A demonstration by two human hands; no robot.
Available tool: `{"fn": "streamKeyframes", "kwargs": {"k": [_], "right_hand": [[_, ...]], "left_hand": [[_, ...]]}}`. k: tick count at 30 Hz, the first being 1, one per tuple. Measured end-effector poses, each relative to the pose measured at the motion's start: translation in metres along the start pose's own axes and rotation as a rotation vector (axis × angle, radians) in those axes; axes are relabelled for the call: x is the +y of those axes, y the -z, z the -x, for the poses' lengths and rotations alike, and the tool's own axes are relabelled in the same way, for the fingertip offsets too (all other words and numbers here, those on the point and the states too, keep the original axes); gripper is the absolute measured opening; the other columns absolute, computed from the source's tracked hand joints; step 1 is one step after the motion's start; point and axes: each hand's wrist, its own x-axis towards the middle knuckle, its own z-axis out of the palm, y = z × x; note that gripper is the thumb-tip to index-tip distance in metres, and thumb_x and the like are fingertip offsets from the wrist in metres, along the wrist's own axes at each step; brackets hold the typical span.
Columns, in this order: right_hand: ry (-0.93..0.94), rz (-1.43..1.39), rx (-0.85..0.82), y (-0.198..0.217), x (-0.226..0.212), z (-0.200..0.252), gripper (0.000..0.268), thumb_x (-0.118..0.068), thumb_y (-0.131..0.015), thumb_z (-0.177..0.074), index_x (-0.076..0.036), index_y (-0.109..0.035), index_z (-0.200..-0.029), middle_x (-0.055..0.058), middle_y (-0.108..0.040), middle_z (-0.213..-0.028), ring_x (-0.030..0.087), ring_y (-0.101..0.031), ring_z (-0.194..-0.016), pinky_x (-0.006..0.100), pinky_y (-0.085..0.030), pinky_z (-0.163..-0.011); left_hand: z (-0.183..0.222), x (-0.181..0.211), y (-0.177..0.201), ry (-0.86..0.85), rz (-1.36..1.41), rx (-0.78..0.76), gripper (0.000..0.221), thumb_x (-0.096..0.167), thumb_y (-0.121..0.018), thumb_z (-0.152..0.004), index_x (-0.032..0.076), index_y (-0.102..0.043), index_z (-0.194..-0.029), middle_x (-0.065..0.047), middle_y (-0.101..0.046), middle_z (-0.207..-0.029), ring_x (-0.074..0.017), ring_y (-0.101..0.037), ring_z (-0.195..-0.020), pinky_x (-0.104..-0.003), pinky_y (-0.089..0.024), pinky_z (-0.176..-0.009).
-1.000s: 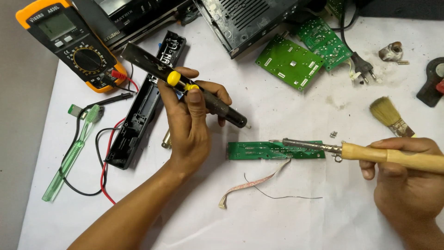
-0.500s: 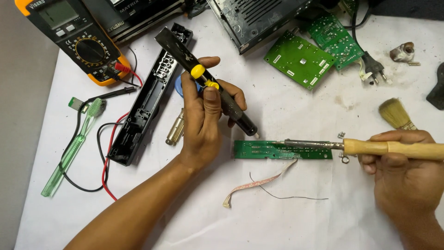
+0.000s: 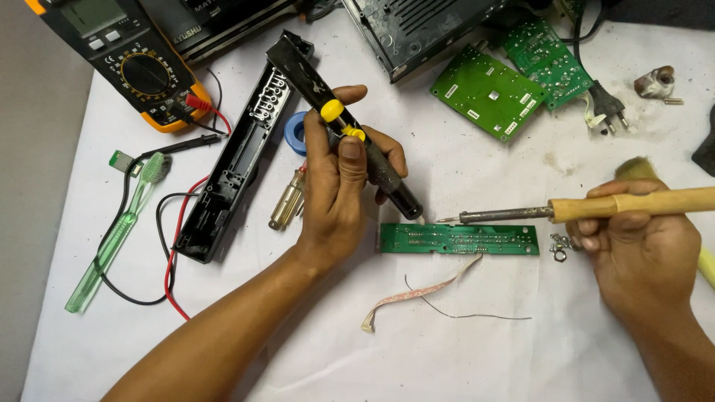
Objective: Desoldering electronic components from a printed circuit board using a soldering iron and a desoldering pump.
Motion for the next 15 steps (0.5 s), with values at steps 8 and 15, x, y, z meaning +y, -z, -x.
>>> {"fn": "streamKeyframes", "kwargs": {"k": [8,15], "right_hand": [[0.282,0.288,-0.052,-0.003,-0.022,-0.006,0.046,-0.048,-0.040,-0.118,-0.002,-0.043,-0.119,0.010,-0.045,-0.093,0.010,-0.043,-0.077,0.019,-0.040,-0.071],[0.222,0.385,-0.026,-0.006,-0.020,-0.013,0.057,-0.051,-0.031,-0.123,0.005,-0.041,-0.126,0.020,-0.052,-0.095,0.016,-0.049,-0.076,0.021,-0.038,-0.066]], "left_hand": [[0.000,0.000,0.002,0.017,-0.005,0.043,0.049,0.045,-0.035,-0.111,0.010,-0.030,-0.145,-0.012,-0.063,-0.086,-0.0147,-0.053,-0.061,-0.026,-0.047,-0.054],[0.002,0.004,0.000,0.001,-0.001,0.053,0.049,0.045,-0.035,-0.112,0.012,-0.029,-0.147,-0.010,-0.063,-0.086,-0.0154,-0.056,-0.061,-0.026,-0.046,-0.055]]}}
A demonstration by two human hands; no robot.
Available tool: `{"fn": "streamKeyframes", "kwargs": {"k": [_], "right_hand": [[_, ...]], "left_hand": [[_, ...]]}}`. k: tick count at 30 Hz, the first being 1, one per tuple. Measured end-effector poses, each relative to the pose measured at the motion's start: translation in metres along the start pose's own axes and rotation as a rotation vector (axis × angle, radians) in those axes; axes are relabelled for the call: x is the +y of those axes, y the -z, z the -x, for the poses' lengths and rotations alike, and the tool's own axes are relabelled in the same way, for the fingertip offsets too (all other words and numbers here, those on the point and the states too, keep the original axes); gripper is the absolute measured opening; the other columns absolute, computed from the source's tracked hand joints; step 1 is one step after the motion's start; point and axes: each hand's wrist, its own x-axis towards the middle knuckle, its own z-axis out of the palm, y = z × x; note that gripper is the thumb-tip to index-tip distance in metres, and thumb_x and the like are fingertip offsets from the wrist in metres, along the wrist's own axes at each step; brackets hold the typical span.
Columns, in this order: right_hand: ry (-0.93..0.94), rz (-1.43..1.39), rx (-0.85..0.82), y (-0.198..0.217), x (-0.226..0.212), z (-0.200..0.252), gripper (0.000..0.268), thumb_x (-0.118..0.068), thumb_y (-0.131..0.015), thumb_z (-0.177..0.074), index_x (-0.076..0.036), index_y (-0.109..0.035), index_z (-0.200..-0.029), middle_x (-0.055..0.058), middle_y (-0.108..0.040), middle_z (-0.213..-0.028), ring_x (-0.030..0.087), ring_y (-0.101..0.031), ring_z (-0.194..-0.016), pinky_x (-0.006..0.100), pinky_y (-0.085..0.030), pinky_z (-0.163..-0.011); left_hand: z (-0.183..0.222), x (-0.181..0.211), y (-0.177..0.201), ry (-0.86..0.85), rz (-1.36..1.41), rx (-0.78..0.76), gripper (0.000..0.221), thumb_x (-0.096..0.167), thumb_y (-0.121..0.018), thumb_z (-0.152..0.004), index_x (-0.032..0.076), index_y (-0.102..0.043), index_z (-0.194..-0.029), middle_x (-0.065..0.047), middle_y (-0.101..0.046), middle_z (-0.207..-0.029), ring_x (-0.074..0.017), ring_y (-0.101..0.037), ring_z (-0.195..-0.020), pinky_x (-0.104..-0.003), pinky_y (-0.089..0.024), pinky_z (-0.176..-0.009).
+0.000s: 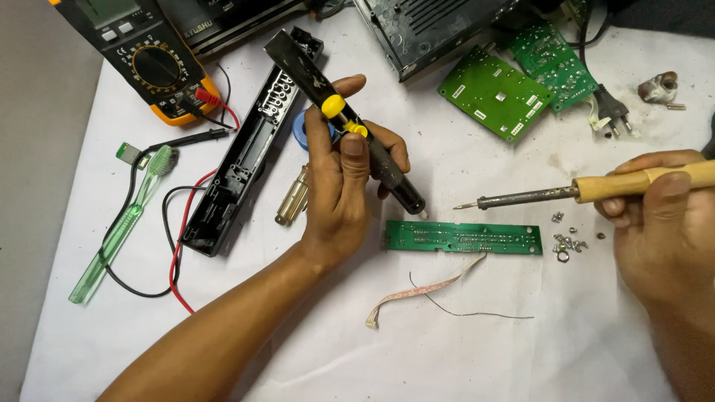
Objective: Desoldering electronic components from a printed circuit board using a soldering iron and a desoldering pump.
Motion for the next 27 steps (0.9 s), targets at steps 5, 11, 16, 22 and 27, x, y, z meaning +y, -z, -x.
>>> {"fn": "streamKeyframes", "kwargs": {"k": [5,11,16,22,27], "right_hand": [[-0.059,0.002,0.054,-0.002,-0.012,-0.004,0.039,-0.037,-0.028,-0.129,-0.001,-0.042,-0.125,0.020,-0.056,-0.105,0.014,-0.051,-0.080,0.018,-0.038,-0.065],[-0.196,-0.351,0.056,0.065,0.078,-0.067,0.017,-0.042,-0.047,-0.117,-0.027,-0.050,-0.122,-0.014,-0.046,-0.091,-0.009,-0.037,-0.072,0.006,-0.027,-0.067],[-0.237,-0.346,0.140,-0.004,-0.025,-0.026,0.036,-0.054,-0.042,-0.112,-0.020,-0.054,-0.105,-0.009,-0.044,-0.075,0.002,-0.028,-0.057,0.020,-0.026,-0.059],[-0.086,0.001,0.121,-0.012,-0.020,0.018,0.032,-0.028,-0.036,-0.126,0.001,-0.048,-0.120,0.014,-0.052,-0.106,0.014,-0.054,-0.075,0.018,-0.037,-0.061],[-0.100,-0.057,0.104,-0.014,-0.012,0.015,0.031,-0.029,-0.038,-0.124,0.000,-0.048,-0.117,0.013,-0.050,-0.108,0.016,-0.051,-0.074,0.021,-0.042,-0.064]], "left_hand": [[-0.001,0.000,-0.001,-0.008,-0.037,0.005,0.054,0.049,-0.035,-0.110,0.011,-0.029,-0.147,-0.010,-0.063,-0.084,-0.0146,-0.054,-0.061,-0.025,-0.046,-0.054],[-0.001,0.000,0.000,-0.012,-0.009,0.010,0.054,0.051,-0.037,-0.110,0.013,-0.029,-0.148,-0.009,-0.061,-0.081,-0.0134,-0.049,-0.058,-0.024,-0.043,-0.053],[0.001,-0.001,0.000,-0.019,-0.014,0.007,0.050,0.047,-0.036,-0.112,0.013,-0.029,-0.149,-0.010,-0.063,-0.086,-0.0139,-0.052,-0.062,-0.025,-0.045,-0.055],[0.003,0.001,-0.002,-0.004,-0.045,-0.018,0.058,0.053,-0.036,-0.109,0.011,-0.028,-0.148,-0.011,-0.062,-0.082,-0.0140,-0.050,-0.058,-0.024,-0.044,-0.054],[0.002,0.007,0.001,0.039,-0.066,0.022,0.050,0.047,-0.034,-0.111,0.014,-0.032,-0.147,-0.007,-0.060,-0.078,-0.0102,-0.042,-0.057,-0.024,-0.041,-0.054]]}}
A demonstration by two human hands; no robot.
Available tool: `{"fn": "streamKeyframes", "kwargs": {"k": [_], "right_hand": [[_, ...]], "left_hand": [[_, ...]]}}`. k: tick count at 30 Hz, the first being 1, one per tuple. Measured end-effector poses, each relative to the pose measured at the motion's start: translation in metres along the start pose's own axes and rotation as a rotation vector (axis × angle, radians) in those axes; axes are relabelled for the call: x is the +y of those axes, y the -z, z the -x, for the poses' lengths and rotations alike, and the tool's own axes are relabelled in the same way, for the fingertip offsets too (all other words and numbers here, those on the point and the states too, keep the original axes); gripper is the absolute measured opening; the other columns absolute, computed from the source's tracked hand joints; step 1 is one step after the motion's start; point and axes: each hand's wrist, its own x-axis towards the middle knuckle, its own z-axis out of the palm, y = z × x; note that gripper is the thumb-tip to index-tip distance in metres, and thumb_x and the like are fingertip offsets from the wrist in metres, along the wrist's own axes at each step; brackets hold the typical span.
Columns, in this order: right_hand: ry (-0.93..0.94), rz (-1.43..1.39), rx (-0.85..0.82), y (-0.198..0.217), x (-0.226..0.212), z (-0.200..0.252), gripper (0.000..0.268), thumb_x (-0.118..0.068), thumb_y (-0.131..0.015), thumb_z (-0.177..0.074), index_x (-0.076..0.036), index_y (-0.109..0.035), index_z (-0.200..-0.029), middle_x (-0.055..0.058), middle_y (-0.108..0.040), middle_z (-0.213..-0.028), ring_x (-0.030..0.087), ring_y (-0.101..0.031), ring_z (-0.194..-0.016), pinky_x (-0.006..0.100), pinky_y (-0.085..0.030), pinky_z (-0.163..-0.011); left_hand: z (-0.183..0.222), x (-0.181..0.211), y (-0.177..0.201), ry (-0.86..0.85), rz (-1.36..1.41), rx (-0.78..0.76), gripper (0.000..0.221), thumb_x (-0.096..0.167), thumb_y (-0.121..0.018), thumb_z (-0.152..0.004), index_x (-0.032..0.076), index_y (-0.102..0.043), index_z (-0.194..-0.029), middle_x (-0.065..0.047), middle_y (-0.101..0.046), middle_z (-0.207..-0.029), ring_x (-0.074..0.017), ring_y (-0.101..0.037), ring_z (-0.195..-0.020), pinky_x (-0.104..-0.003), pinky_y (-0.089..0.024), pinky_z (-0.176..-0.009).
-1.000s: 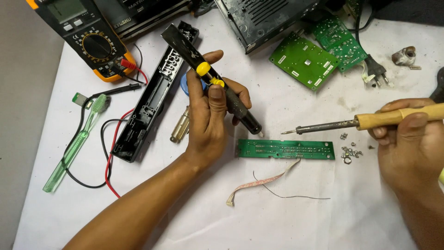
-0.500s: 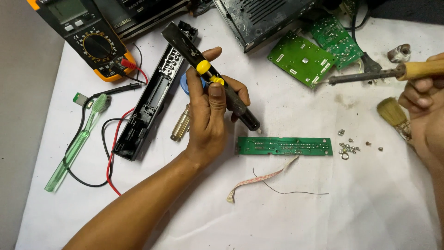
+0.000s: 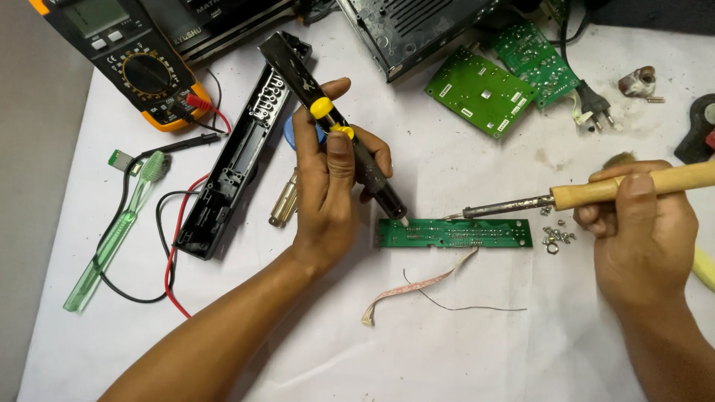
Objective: Desoldering electronic components from a printed circuit board using a soldering iron and a desoldering pump.
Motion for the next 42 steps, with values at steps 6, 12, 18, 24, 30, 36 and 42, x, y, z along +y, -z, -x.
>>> {"fn": "streamKeyframes", "kwargs": {"k": [6,12,18,24,30,36,42], "right_hand": [[0.021,-0.036,0.017,0.006,-0.002,0.000,0.029,-0.035,-0.037,-0.121,-0.007,-0.045,-0.118,0.015,-0.054,-0.119,0.010,-0.049,-0.072,0.018,-0.037,-0.060],[0.035,0.087,0.039,0.008,-0.023,0.004,0.030,-0.025,-0.023,-0.127,0.000,-0.039,-0.125,0.022,-0.053,-0.111,0.016,-0.044,-0.081,0.024,-0.035,-0.070],[0.020,-0.013,0.116,0.038,0.011,-0.011,0.033,-0.041,-0.031,-0.123,-0.012,-0.045,-0.117,0.004,-0.042,-0.086,0.004,-0.040,-0.071,0.018,-0.028,-0.063],[-0.029,0.021,0.202,0.033,-0.026,-0.009,0.033,-0.036,-0.032,-0.119,-0.007,-0.047,-0.118,0.007,-0.041,-0.079,0.011,-0.044,-0.073,0.021,-0.039,-0.070],[0.047,-0.020,0.190,0.047,-0.010,-0.013,0.041,-0.045,-0.037,-0.122,-0.006,-0.046,-0.124,0.010,-0.044,-0.098,0.010,-0.044,-0.078,0.020,-0.034,-0.071],[0.079,0.033,0.149,0.051,-0.011,-0.014,0.039,-0.043,-0.031,-0.125,-0.005,-0.042,-0.125,0.011,-0.040,-0.099,0.011,-0.040,-0.081,0.023,-0.033,-0.073],[0.061,0.026,0.161,0.050,-0.011,-0.014,0.042,-0.045,-0.032,-0.123,-0.004,-0.044,-0.125,0.010,-0.041,-0.090,0.011,-0.044,-0.080,0.022,-0.033,-0.073]], "left_hand": [[0.012,0.005,-0.021,0.096,-0.010,0.156,0.041,0.039,-0.032,-0.110,0.010,-0.034,-0.137,-0.006,-0.061,-0.078,-0.0106,-0.048,-0.052,-0.022,-0.042,-0.050],[0.010,0.025,-0.015,0.161,0.000,0.196,0.043,0.045,-0.028,-0.106,0.009,-0.048,-0.122,-0.002,-0.042,-0.058,-0.0099,-0.035,-0.051,-0.026,-0.030,-0.049],[-0.020,0.066,0.005,0.607,-0.906,-0.646,0.078,0.063,-0.077,-0.073,0.016,-0.038,-0.121,-0.004,-0.064,-0.082,-0.0200,-0.056,-0.068,-0.039,-0.045,-0.062],[-0.008,0.038,0.022,0.478,-1.135,-0.830,0.074,0.045,-0.096,-0.076,0.016,-0.036,-0.107,-0.007,-0.069,-0.088,-0.0326,-0.063,-0.073,-0.047,-0.043,-0.061],[-0.006,0.035,0.017,0.436,-1.003,-0.756,0.066,0.038,-0.095,-0.077,0.015,-0.039,-0.102,-0.006,-0.066,-0.102,-0.0282,-0.063,-0.080,-0.042,-0.046,-0.065],[-0.010,0.034,0.016,0.426,-1.031,-0.781,0.054,0.031,-0.088,-0.084,0.016,-0.040,-0.105,-0.004,-0.071,-0.087,-0.0289,-0.065,-0.071,-0.046,-0.043,-0.057],[-0.010,0.031,0.013,0.428,-0.961,-0.686,0.054,0.022,-0.088,-0.083,0.014,-0.039,-0.104,-0.006,-0.073,-0.088,-0.0265,-0.064,-0.071,-0.044,-0.046,-0.060]]}}
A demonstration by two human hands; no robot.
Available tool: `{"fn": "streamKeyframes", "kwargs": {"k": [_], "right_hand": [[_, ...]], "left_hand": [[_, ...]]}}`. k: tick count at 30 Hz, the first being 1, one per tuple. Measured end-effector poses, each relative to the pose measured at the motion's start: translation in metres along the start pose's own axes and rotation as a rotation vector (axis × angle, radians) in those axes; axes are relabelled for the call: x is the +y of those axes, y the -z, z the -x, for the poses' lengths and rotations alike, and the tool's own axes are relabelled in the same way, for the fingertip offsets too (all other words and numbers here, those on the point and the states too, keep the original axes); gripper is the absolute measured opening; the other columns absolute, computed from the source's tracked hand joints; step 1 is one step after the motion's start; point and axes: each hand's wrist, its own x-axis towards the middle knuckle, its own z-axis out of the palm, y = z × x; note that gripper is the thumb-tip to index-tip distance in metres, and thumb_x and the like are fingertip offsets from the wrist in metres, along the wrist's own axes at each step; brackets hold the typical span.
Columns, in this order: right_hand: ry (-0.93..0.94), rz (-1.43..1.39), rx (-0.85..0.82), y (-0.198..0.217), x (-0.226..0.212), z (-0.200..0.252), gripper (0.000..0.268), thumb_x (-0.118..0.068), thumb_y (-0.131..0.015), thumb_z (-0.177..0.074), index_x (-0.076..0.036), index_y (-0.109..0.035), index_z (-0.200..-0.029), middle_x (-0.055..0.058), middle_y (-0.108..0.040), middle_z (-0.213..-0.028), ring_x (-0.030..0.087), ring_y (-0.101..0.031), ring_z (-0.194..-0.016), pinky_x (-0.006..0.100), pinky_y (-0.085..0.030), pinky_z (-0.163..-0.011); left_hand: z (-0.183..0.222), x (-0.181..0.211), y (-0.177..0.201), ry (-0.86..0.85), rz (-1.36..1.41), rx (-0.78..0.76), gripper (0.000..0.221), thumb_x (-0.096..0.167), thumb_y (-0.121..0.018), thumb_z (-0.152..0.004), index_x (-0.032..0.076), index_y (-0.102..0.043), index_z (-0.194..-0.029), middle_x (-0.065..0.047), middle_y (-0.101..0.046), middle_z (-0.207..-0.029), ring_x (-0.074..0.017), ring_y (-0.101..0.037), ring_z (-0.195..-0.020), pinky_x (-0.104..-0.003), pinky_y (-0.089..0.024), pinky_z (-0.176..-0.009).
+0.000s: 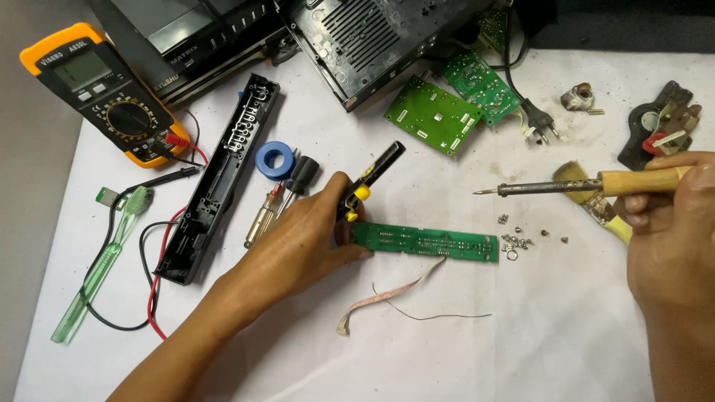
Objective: Desoldering electronic components from a printed circuit board using a soldering iron and a desoldering pump.
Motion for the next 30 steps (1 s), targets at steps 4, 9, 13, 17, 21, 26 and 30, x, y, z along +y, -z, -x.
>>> {"fn": "streamKeyframes", "kwargs": {"k": [4,9,13,17,21,26,30], "right_hand": [[0.006,0.037,0.007,0.000,0.000,-0.001,0.041,-0.044,-0.031,-0.125,-0.004,-0.044,-0.125,0.011,-0.044,-0.098,0.011,-0.045,-0.082,0.022,-0.034,-0.073],[0.000,0.037,0.000,-0.001,-0.003,0.001,0.040,-0.040,-0.029,-0.125,-0.003,-0.043,-0.125,0.011,-0.040,-0.090,0.013,-0.044,-0.080,0.023,-0.033,-0.072],[-0.014,0.067,0.023,-0.007,0.001,0.003,0.042,-0.039,-0.029,-0.126,-0.001,-0.046,-0.126,0.013,-0.045,-0.088,0.013,-0.047,-0.080,0.022,-0.037,-0.073],[0.038,-0.011,-0.075,-0.017,0.010,0.007,0.035,-0.036,-0.037,-0.124,-0.002,-0.046,-0.122,0.012,-0.047,-0.091,0.015,-0.051,-0.078,0.022,-0.037,-0.065],[0.056,-0.022,-0.127,-0.026,0.010,0.012,0.034,-0.034,-0.039,-0.123,-0.001,-0.048,-0.120,0.013,-0.051,-0.089,0.016,-0.055,-0.079,0.022,-0.040,-0.065],[0.030,-0.027,-0.141,-0.027,0.013,0.014,0.032,-0.033,-0.039,-0.122,-0.001,-0.047,-0.121,0.014,-0.053,-0.090,0.016,-0.055,-0.077,0.023,-0.040,-0.064],[0.014,0.000,-0.166,-0.030,0.008,0.016,0.032,-0.029,-0.038,-0.122,0.001,-0.047,-0.121,0.016,-0.053,-0.088,0.018,-0.055,-0.078,0.025,-0.041,-0.064]], "left_hand": [[-0.004,-0.005,-0.004,-0.044,0.081,0.099,0.055,0.019,-0.089,-0.081,0.013,-0.039,-0.101,-0.001,-0.077,-0.102,-0.0177,-0.068,-0.073,-0.038,-0.054,-0.060],[-0.007,-0.001,-0.013,-0.050,0.135,0.159,0.050,0.015,-0.090,-0.080,0.012,-0.048,-0.107,-0.005,-0.071,-0.086,-0.0179,-0.065,-0.067,-0.037,-0.052,-0.057],[-0.010,0.000,-0.022,-0.046,0.062,0.184,0.052,0.021,-0.090,-0.080,0.016,-0.046,-0.109,-0.002,-0.071,-0.082,-0.0208,-0.064,-0.061,-0.039,-0.049,-0.052],[-0.010,0.004,-0.025,-0.034,0.091,0.180,0.049,0.024,-0.088,-0.083,0.019,-0.049,-0.112,-0.001,-0.068,-0.078,-0.0221,-0.063,-0.061,-0.038,-0.048,-0.057],[-0.009,0.006,-0.025,-0.026,0.084,0.181,0.048,0.027,-0.087,-0.083,0.020,-0.050,-0.112,0.000,-0.073,-0.087,-0.0246,-0.067,-0.064,-0.040,-0.050,-0.057],[-0.005,0.002,-0.024,-0.141,0.112,0.258,0.049,0.042,-0.077,-0.088,0.014,-0.047,-0.116,-0.003,-0.065,-0.079,-0.0234,-0.060,-0.062,-0.039,-0.046,-0.055],[0.004,0.013,-0.009,-0.246,0.280,0.358,0.033,0.043,-0.044,-0.103,0.011,-0.048,-0.109,-0.002,-0.064,-0.083,-0.0178,-0.060,-0.070,-0.034,-0.048,-0.069]]}}
